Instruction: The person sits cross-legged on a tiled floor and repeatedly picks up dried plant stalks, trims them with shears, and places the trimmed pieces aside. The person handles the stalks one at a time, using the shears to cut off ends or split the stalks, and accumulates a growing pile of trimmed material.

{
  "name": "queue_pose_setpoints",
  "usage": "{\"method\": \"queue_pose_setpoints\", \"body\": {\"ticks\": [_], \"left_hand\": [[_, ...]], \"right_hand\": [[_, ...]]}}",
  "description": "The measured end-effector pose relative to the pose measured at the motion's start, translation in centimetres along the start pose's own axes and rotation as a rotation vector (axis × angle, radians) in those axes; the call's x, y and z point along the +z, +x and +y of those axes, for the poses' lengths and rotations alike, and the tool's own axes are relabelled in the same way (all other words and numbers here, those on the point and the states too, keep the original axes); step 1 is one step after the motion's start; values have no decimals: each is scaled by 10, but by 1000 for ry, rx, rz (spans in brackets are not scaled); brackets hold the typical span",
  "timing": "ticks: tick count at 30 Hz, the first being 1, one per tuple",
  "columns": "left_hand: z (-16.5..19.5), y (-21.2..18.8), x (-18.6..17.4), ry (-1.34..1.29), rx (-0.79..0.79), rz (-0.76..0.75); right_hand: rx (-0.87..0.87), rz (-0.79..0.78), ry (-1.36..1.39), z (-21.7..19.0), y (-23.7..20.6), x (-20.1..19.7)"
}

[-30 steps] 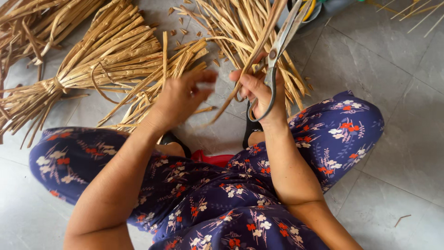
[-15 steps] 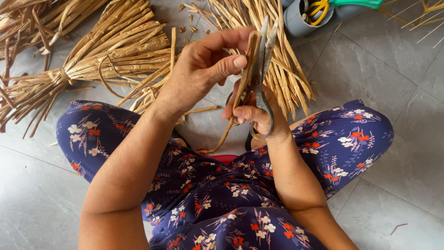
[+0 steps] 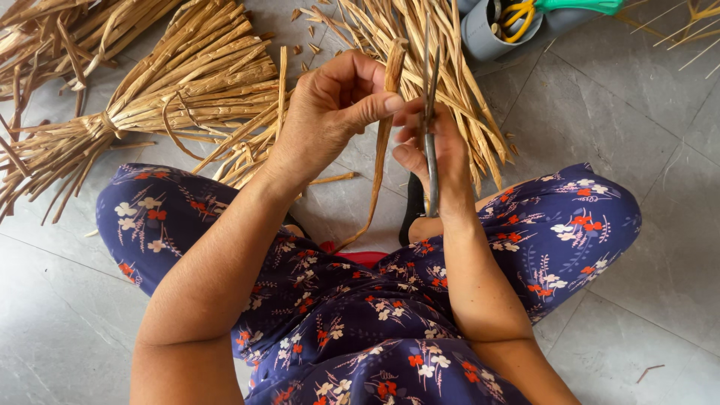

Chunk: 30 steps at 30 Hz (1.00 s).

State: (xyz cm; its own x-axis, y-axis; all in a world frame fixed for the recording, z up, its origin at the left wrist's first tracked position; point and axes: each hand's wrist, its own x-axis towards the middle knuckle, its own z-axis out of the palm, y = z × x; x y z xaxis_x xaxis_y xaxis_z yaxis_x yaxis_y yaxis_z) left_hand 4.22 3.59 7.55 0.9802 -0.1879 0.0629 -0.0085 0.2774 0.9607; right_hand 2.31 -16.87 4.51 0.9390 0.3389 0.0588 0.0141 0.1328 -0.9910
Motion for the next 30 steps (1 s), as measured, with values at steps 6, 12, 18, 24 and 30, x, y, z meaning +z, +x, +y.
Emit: {"method": "queue_pose_setpoints", "body": {"ticks": [6,12,18,24,30], "left_hand": [[-7,-5,8,36,-3,73],[-9,-9,16,-107,-17,-15],[-7,-12,16,-125,-6,-34],[-5,-15,18,-50,26,11],[-4,-19,21,-14,27,43]], "right_hand": [[-93,52,-281,-10,-9,0],[-92,73,-438,-17,-12,5],[-93,53,-469,-20,-13,2],[-73,45,-498,-23,-15,1],[-81,40,-422,-27,-16,5]]}}
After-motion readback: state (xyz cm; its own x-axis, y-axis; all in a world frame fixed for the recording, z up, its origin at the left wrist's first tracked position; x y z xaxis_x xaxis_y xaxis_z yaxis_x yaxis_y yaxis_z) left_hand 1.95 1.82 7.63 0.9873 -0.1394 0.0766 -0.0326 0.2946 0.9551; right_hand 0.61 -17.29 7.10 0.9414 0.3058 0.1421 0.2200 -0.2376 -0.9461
